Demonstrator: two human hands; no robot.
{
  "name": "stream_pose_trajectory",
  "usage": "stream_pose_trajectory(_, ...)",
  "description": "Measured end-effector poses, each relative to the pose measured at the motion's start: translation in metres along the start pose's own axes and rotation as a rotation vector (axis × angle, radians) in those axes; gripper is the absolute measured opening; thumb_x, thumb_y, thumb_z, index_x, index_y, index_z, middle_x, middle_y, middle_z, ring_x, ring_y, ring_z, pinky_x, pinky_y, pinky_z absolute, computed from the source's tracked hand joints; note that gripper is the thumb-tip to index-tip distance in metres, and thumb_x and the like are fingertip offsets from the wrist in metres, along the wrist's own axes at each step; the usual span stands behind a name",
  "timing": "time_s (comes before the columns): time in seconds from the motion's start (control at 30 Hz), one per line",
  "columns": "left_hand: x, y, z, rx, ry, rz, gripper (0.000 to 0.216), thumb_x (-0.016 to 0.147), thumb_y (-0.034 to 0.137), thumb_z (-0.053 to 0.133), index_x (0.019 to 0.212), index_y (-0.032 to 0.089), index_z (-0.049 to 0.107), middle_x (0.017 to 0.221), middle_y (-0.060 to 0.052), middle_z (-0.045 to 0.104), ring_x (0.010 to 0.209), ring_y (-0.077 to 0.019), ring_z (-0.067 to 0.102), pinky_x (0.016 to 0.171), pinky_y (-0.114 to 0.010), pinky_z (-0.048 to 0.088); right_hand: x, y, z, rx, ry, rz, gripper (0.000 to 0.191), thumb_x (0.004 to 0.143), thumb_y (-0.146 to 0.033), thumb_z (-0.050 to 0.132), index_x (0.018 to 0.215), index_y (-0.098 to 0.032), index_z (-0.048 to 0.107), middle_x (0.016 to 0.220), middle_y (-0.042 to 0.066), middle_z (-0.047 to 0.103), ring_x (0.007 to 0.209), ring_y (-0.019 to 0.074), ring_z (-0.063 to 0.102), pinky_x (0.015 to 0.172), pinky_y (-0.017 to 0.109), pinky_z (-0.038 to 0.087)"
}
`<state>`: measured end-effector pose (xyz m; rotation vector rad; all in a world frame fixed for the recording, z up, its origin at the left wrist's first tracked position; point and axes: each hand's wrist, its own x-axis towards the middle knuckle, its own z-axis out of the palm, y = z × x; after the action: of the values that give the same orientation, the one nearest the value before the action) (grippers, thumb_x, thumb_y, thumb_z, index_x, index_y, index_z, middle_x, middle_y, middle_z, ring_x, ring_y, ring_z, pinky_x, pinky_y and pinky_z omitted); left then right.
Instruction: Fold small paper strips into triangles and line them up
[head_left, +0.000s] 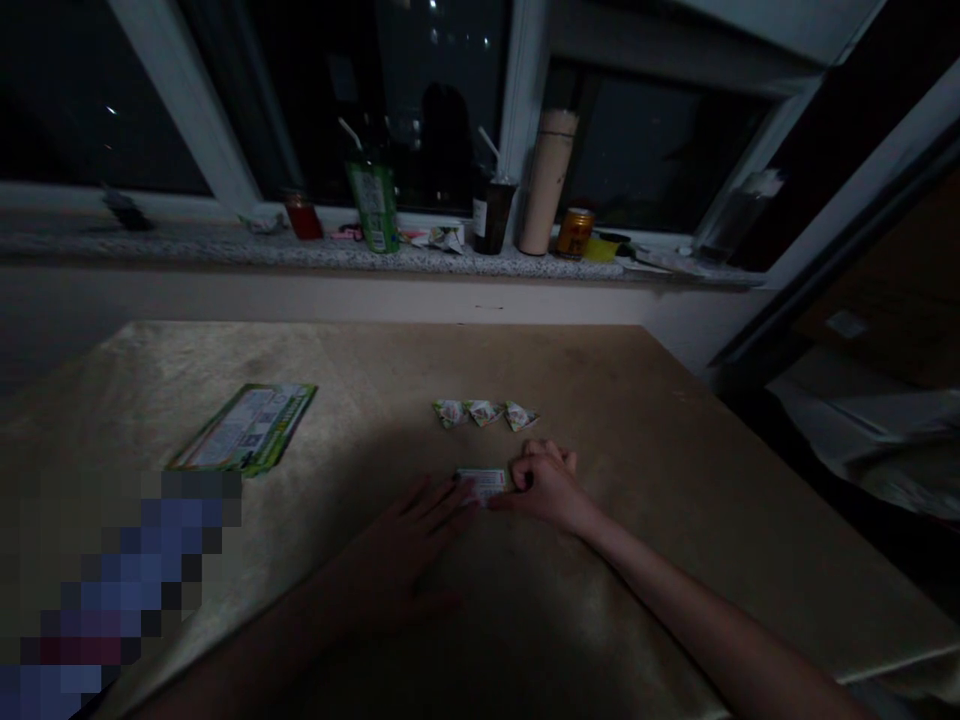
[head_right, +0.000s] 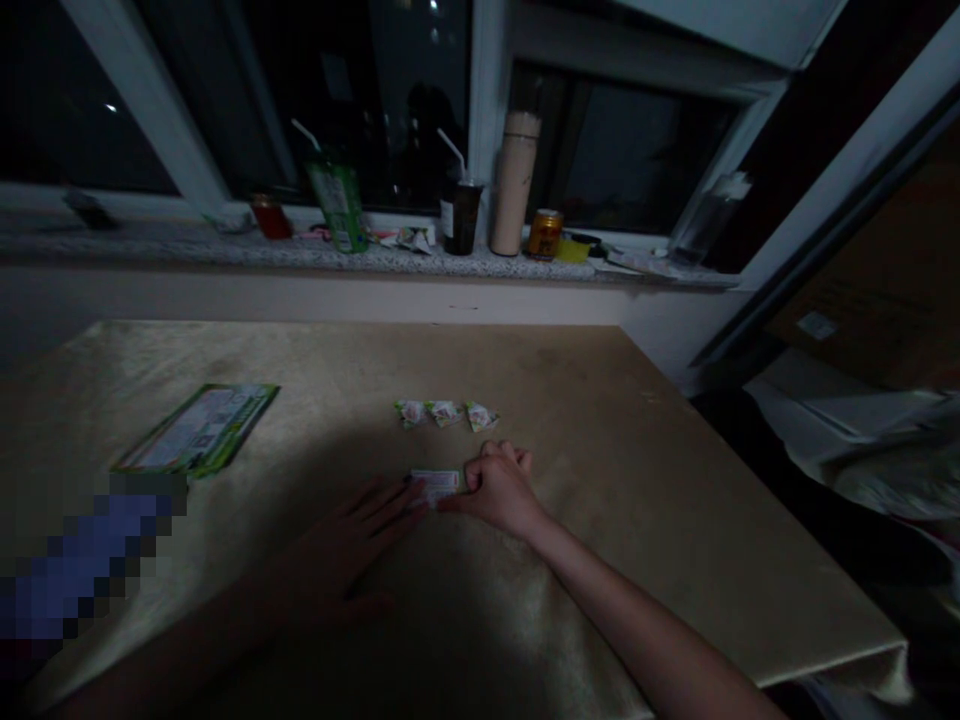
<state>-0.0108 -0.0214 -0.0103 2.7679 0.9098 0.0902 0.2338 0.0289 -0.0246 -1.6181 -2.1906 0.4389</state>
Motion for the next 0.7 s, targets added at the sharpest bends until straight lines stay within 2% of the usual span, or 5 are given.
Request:
stream_pose_trajectory(0.17, 0.0, 0.003, -0.003, -0.041, -0.01, 0.0, 0.082, 0.088, 0.058, 0.045, 0.149, 0.022, 0.005, 0.154, -0.008, 0.014, 0.139, -0.0286, 0.02, 0.114, -0.047, 0.011, -0.002, -0.001, -0.001, 0.032, -0.016, -0.001, 0.046, 0.066, -0.059, 0.071, 0.05, -0.018, 0.058, 0.073, -0.002, 0.054, 0.084, 0.0171, 0.044, 0.072, 0.032, 0.018)
stream_pose_trajectory(0.37, 0.005, 0.006, -0.004, -0.084, -0.03, -0.002, 0.085, 0.085, 0.057, 0.05, 0.149, 0.019, 0.009, 0.154, -0.01, 0.017, 0.139, -0.0295, 0.021, 0.114, -0.045, 0.016, -0.001, -0.002, -0.004, 0.077, -0.056, -0.015, 0.04, 0.073, -0.057, 0.066, 0.055, -0.021, 0.064, 0.076, -0.002, 0.057, 0.088, 0.0175, 0.046, 0.075, 0.033, 0.018)
stream_pose_trajectory(0.53, 0.004, 0.005, 0.0, -0.083, 0.001, -0.001, 0.086, 0.086, 0.057, 0.049, 0.149, 0.018, 0.007, 0.154, -0.011, 0.016, 0.138, -0.03, 0.022, 0.112, -0.044, 0.022, 0.002, -0.005, -0.007, 0.072, -0.077, -0.022, 0.037, 0.067, -0.056, 0.071, 0.055, -0.021, 0.066, 0.074, -0.002, 0.058, 0.087, 0.0182, 0.047, 0.076, 0.034, 0.018)
stream_pose_trajectory(0.7, 0.0, -0.008, -0.007, -0.001, -0.034, 0.02, 0.074, 0.09, 0.056, 0.042, 0.149, 0.024, 0.011, 0.153, -0.007, 0.021, 0.138, -0.0284, 0.024, 0.113, -0.047, 0.017, 0.003, -0.005, -0.008, 0.058, -0.075, -0.021, 0.037, 0.065, -0.055, 0.074, 0.054, -0.021, 0.066, 0.074, -0.001, 0.058, 0.086, 0.0186, 0.046, 0.076, 0.034, 0.019)
